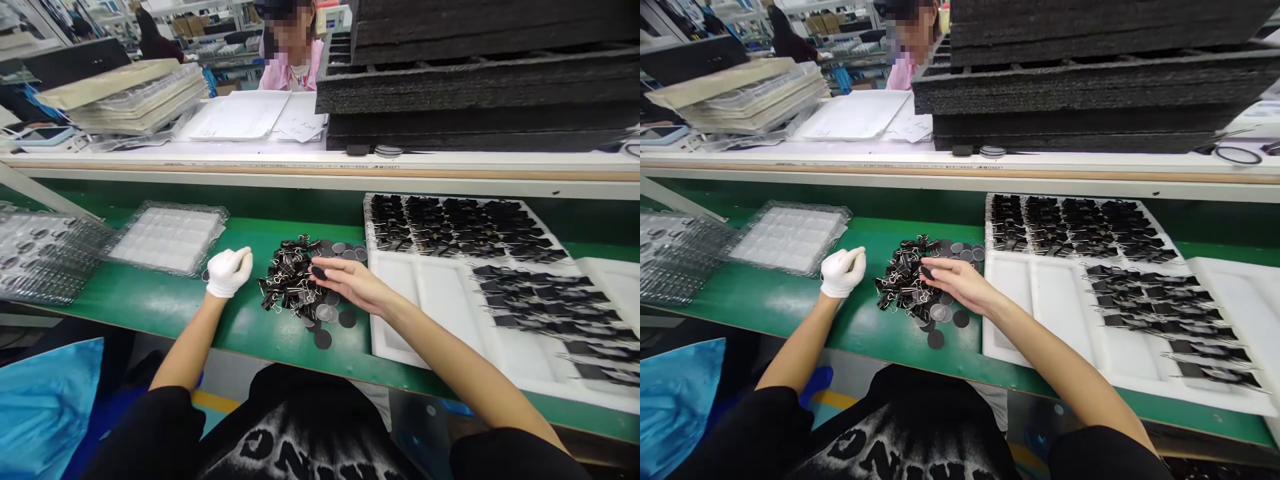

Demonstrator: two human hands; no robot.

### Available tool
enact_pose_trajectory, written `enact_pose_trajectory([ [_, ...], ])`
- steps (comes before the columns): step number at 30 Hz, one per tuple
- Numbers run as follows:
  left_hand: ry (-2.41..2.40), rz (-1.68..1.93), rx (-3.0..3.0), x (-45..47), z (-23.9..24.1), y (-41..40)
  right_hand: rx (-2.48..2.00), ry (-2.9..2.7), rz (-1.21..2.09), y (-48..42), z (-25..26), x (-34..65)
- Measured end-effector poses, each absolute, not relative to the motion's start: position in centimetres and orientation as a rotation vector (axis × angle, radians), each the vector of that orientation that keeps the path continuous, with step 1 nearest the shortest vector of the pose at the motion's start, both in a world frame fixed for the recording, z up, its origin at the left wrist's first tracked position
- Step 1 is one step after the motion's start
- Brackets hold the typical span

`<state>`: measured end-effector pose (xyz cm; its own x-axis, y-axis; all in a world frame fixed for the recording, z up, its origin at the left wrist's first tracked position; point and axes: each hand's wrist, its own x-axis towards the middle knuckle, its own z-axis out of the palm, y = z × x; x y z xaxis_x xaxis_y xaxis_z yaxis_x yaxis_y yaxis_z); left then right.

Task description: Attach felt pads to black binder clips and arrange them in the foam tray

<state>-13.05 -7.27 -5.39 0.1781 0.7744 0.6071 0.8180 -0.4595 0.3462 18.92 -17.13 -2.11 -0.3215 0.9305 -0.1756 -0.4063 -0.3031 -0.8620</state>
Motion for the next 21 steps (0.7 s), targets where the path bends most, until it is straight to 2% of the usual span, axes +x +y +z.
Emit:
enact_pose_trajectory([
  [2, -1.768, -1.688, -2.177, -8.7, -3.6, -7.1, -0.886, -1.103, 1.569, -17.2, -2.0, 18.2],
  [5, -2.030, -2.379, -2.138, -2.1, -0.6, -7.0, -0.951, -1.429, 0.988, -17.1, -1.5, 17.1],
  [8, -2.312, -2.765, -2.223, 2.8, 1.5, -7.1, -0.952, -1.672, 0.435, -16.4, -1.0, 16.8],
  [11, -2.504, -2.983, -2.292, 5.2, 2.4, -7.6, -0.955, -1.772, 0.191, -15.5, -1.1, 17.6],
  [14, -2.577, -2.870, -2.588, 5.7, 2.3, -8.5, -1.037, -1.734, 0.163, -14.8, -1.7, 18.9],
  [19, -2.107, -2.216, -3.563, 5.0, 1.9, -9.8, -1.128, -1.654, 0.206, -14.6, -2.5, 20.0],
  [21, -1.996, -2.081, -3.636, 4.6, 1.9, -9.8, -1.174, -1.581, 0.243, -14.5, -2.6, 20.1],
])
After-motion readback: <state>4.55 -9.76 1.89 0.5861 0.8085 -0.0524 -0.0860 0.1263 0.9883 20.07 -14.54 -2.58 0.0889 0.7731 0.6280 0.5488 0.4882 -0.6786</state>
